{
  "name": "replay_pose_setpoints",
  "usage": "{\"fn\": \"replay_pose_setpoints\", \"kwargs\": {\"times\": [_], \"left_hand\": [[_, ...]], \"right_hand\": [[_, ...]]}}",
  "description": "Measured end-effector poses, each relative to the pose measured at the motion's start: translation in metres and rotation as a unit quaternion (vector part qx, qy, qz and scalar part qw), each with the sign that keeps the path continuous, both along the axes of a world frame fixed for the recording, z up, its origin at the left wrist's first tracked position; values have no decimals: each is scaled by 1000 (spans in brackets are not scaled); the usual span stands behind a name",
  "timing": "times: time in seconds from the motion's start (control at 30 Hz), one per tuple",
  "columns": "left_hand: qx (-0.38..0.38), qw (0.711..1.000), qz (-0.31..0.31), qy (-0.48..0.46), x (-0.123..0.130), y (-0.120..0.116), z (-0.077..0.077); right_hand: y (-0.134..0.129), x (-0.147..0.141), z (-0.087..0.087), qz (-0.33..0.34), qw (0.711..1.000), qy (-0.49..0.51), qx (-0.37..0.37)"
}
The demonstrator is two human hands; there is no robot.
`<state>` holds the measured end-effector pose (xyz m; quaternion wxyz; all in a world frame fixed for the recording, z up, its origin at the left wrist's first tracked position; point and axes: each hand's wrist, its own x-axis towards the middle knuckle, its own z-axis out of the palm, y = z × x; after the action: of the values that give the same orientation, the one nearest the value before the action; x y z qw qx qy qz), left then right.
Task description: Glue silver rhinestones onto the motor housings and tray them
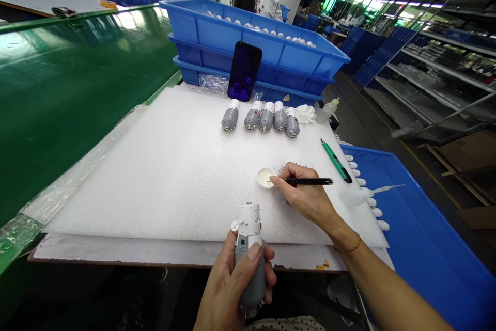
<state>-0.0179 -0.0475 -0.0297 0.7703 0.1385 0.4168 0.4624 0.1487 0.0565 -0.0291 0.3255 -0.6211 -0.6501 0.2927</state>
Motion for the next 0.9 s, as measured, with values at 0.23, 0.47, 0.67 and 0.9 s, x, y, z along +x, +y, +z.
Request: {"fn": "replay_pose_setpoints", "kwargs": {"times": [0.23,0.47,0.67,0.9], "left_hand": [[23,999,7,-26,0,-4,-10],[8,1000,8,-15,2,-6,0],[-11,1000,5,6,4,-9,12],[6,1000,-15,-22,8,-12,7]], "right_hand": [[-3,0,8,-1,1000,13,14],[-12,-1,18,-4,997,31,70],[-42,-3,24,-9,994,84,76],[-83,-11,34,3,973,218,73]]}}
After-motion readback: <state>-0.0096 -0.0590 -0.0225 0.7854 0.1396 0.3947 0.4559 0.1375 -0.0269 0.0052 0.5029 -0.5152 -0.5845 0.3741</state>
